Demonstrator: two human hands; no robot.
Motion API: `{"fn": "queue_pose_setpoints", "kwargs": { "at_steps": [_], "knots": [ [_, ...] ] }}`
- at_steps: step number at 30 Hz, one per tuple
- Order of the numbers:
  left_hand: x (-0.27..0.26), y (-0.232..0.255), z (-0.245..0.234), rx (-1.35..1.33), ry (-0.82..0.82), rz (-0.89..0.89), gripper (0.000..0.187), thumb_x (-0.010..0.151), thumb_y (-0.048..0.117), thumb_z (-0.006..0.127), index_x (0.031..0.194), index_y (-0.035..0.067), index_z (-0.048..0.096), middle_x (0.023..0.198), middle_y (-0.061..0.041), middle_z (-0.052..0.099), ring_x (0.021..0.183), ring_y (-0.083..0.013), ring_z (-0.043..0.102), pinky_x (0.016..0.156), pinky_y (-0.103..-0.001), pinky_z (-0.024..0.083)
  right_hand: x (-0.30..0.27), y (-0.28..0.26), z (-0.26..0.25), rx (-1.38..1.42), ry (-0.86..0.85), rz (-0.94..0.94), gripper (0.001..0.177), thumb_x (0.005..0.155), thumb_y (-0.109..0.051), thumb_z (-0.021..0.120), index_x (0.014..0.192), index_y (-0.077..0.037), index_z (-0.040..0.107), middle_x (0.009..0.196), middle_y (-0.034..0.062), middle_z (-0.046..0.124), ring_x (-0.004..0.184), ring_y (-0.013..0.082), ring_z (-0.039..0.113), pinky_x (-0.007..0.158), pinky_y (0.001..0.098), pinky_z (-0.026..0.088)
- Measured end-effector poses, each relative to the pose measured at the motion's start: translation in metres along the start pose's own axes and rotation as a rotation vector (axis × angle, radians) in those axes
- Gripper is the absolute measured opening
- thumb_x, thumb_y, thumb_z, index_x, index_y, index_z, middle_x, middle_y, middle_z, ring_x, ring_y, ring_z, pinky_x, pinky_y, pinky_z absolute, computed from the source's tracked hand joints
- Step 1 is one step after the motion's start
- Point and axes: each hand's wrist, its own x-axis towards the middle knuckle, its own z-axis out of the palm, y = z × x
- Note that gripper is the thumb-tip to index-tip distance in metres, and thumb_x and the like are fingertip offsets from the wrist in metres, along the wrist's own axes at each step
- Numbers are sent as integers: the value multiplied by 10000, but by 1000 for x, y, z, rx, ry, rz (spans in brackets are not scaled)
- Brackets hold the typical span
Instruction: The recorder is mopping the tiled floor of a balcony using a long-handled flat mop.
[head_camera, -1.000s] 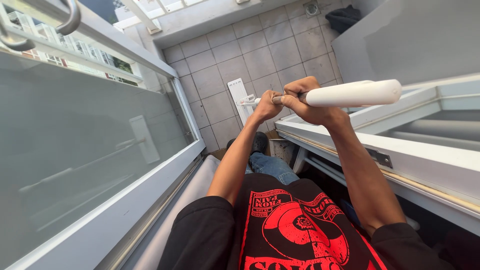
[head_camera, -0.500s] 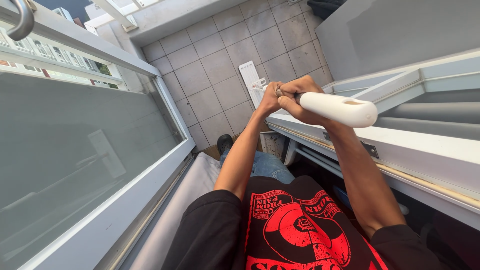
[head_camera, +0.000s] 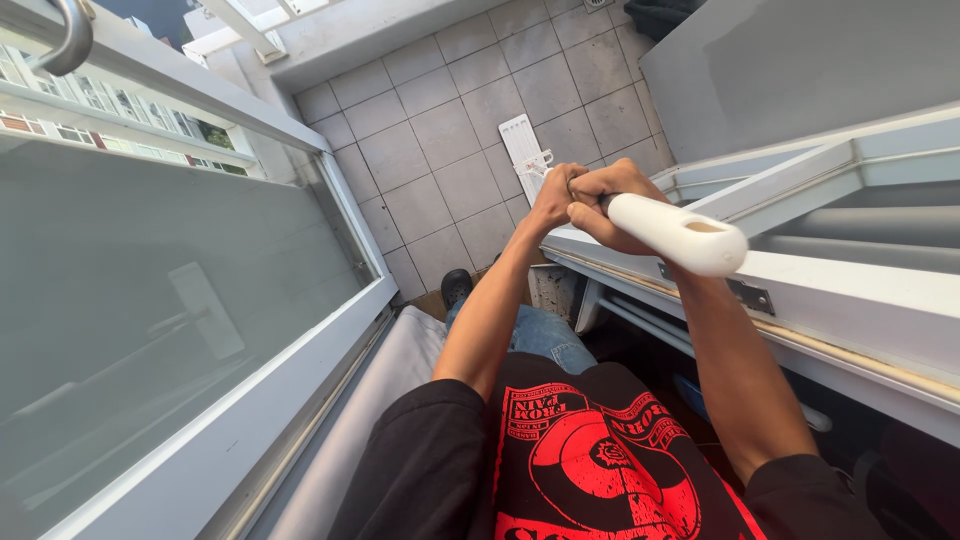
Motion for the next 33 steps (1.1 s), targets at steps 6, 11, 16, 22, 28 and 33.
{"fn": "queue_pose_setpoints", "kwargs": {
  "at_steps": [6,11,16,22,28,33],
  "knots": [
    [-10,74,-42,280,-87,-209,383,754,233,737,1100,71,764,1133,-165,724,1088,-344,667,911,-452,529,8,-22,-12,-50,49,-40,394,889,-93,656,606,-96,382,509,-38,362,467,66,314,460,298,272],
    [-25,64,-75,310,5,-184,234,802,223,722,916,20,734,916,-195,705,874,-353,674,775,-455,524,22,-35,8,30,59,-71,410,928,-94,652,624,-96,377,552,-29,367,519,74,296,480,299,259],
    [-53,69,-125,285,24,-273,214,814,206,704,750,2,694,662,-162,661,635,-311,648,627,-450,499,46,-40,39,145,28,-126,424,939,-73,649,618,-98,373,576,-30,393,546,66,295,493,288,256],
    [-87,65,-172,268,58,-372,223,842,241,732,744,40,739,633,-120,695,607,-267,670,618,-425,525,74,-52,75,332,-6,-145,448,970,-52,633,627,-108,349,567,-37,399,542,51,337,476,260,275],
    [-116,49,-194,317,81,-414,176,858,234,739,841,65,787,681,-122,713,645,-260,683,656,-430,531,84,-49,107,317,-49,-199,439,970,-77,662,625,-115,392,546,-32,394,516,50,332,456,265,271],
    [-119,38,-194,177,76,-504,165,859,208,739,842,47,775,672,-115,709,626,-214,664,634,-413,541,85,-56,115,210,-24,-154,441,951,-92,648,594,-124,391,512,-32,403,475,53,329,420,263,270]
  ]
}}
